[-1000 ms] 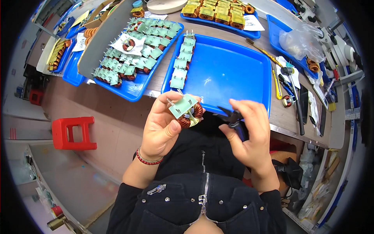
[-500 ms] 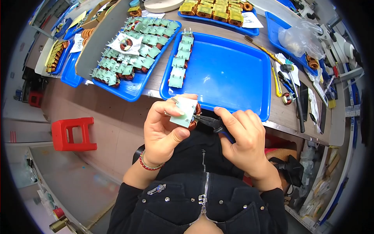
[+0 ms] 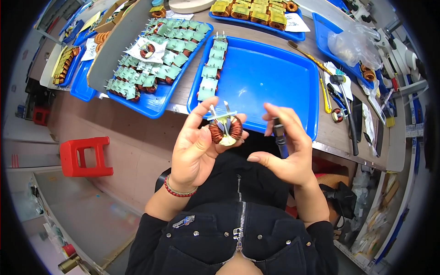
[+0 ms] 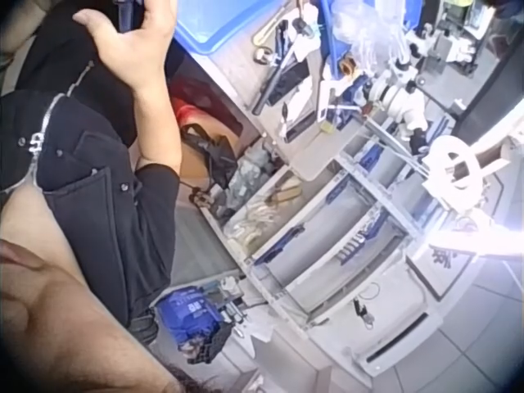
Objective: Assembling and inspecting electronic transformer components on a production line, including trimming wires and marking parts.
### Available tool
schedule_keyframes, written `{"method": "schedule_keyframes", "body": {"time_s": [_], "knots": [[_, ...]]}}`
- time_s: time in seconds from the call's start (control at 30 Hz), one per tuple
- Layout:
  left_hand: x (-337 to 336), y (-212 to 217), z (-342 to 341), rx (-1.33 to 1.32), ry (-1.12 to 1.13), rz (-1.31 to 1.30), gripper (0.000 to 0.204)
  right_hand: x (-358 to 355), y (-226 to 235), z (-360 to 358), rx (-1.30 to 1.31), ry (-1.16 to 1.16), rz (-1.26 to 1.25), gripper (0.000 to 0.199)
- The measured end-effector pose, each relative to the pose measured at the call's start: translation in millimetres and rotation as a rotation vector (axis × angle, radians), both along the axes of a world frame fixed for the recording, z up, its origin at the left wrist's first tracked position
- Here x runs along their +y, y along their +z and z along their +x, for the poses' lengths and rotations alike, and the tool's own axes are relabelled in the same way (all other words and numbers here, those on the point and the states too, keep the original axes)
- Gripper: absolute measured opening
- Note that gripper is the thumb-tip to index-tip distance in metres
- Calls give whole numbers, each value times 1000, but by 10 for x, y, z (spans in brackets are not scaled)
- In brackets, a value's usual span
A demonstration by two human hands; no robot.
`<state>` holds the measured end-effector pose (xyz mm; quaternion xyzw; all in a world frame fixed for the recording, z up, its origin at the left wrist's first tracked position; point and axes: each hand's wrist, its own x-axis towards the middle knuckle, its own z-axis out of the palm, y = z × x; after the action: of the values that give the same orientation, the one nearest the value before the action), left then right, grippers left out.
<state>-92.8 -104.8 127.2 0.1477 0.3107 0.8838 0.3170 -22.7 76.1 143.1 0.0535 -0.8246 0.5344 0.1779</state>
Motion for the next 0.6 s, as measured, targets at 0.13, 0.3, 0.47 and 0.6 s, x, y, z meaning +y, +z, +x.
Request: {"method": "schedule_keyframes", "body": {"time_s": [0.13,0.3,0.47,0.6], "knots": [[59,38,43,-31,-119,7,60,-105,-28,-110,130,78,-109,67],[27,13,31,-60,-116,12,60,-146,-19,-143,200,84,-99,49],[66,12,12,22,-172,-50,64,-166,9,-164,255,45,-30,49],[80,-97,-3,147,-116,-116,64,-186,-7,-155,272,0,80,44]]}}
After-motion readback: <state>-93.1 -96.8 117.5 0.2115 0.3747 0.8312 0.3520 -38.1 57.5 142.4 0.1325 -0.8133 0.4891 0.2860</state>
